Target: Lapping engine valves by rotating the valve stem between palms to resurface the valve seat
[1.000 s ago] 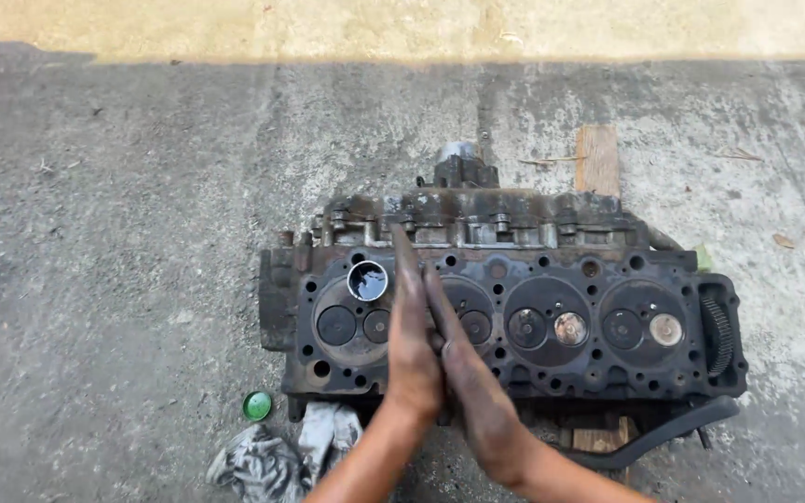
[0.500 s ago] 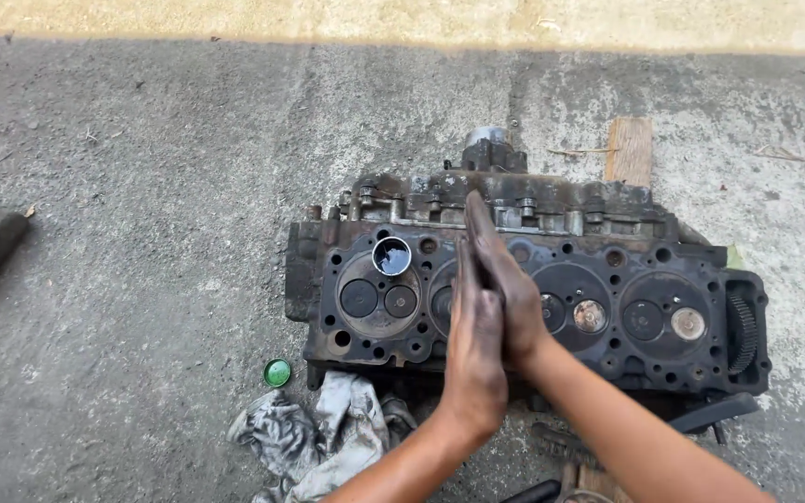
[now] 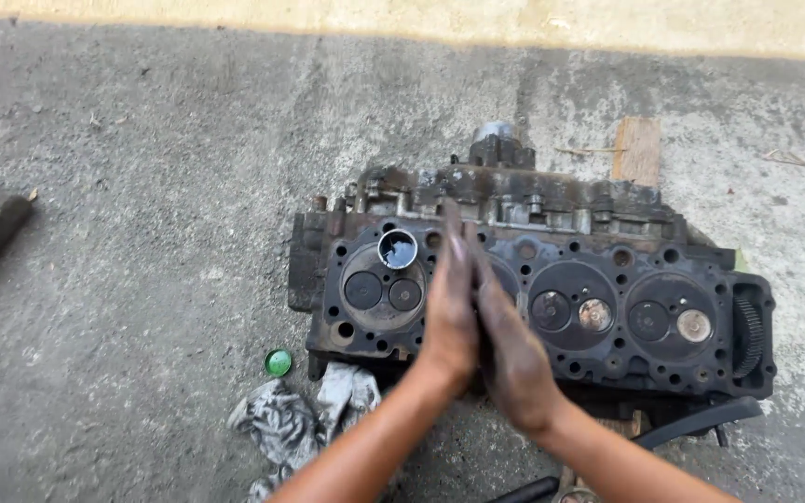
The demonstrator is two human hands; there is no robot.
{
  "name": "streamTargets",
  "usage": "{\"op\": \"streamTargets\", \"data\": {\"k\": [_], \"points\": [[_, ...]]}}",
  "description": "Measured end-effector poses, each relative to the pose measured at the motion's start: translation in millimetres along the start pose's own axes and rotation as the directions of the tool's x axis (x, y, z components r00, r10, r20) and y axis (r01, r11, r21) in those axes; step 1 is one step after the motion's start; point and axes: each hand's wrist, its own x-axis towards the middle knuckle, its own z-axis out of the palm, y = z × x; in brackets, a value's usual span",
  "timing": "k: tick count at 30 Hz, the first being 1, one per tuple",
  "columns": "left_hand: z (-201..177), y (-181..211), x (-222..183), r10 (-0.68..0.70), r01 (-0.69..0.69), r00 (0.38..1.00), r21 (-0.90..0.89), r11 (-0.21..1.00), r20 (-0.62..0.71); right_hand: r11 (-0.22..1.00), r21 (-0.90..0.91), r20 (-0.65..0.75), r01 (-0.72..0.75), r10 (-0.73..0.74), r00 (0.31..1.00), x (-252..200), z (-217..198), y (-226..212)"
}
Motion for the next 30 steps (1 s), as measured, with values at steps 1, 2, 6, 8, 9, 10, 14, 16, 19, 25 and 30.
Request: {"op": "streamTargets", "data": {"k": [1, 2, 6, 8, 9, 10, 14, 16, 19, 25, 30], "points": [[-0.3, 2.0, -6.3, -0.011, 0.011, 1.000, 0.000, 1.000, -0.012, 1.000, 0.005, 0.007, -0.014, 0.014, 1.000, -1.3, 2.3, 3.2], [0.8, 4.7, -8.3, 0.045, -0.044, 0.999, 0.025, 0.999, -0.022, 1.000, 0.019, 0.021, -0.017, 0.016, 1.000, 0.7, 2.4, 5.0], [17.4, -2.8, -40.9, 0.104, -0.108, 0.994, 0.154, 0.982, 0.032, 0.999, 0.048, 0.042, -0.022, 0.020, 0.999, 0.3, -5.9, 10.0], [8.4, 3.0, -19.7, 0.116, -0.117, 0.993, 0.107, 0.987, 0.020, 1.000, 0.012, 0.067, -0.004, 0.003, 0.998, -32.4, 14.7, 2.4], [3.3, 5.7, -8.3, 0.124, -0.125, 0.992, 0.064, 0.990, 0.007, 1.000, -0.021, 0.093, 0.013, -0.011, 0.996, -47.9, 25.2, -0.3], [-6.3, 3.2, -0.4, 0.121, -0.121, 0.993, 0.064, 0.991, 0.006, 1.000, -0.020, 0.092, 0.010, -0.008, 0.996, -51.1, 28.5, -0.1], [5.0, 0.6, -14.6, 0.173, -0.168, 0.981, 0.064, 0.984, -0.085, 0.991, -0.135, 0.066, -0.012, 0.021, 0.998, -26.1, 15.8, 8.1], [22.3, 2.3, -31.9, 0.223, -0.220, 0.974, 0.106, 0.970, -0.026, 0.986, -0.159, -0.054, -0.052, 0.044, 0.998, -14.2, 6.0, 9.4], [9.7, 2.7, -12.3, 0.192, -0.193, 0.981, 0.108, 0.975, 0.022, 0.998, -0.030, 0.005, -0.059, 0.059, 0.998, -27.2, 15.5, 0.0], [21.7, -3.9, -37.9, 0.124, -0.123, 0.992, 0.030, 0.992, -0.024, 0.983, 0.114, 0.030, -0.146, 0.144, 0.989, -28.6, 4.5, -1.1], [-6.7, 13.8, 11.9, -0.026, 0.024, 0.999, -0.060, 0.998, -0.034, 0.997, -0.049, 0.155, 0.057, -0.049, 0.987, -51.6, 44.8, -23.5]]}}
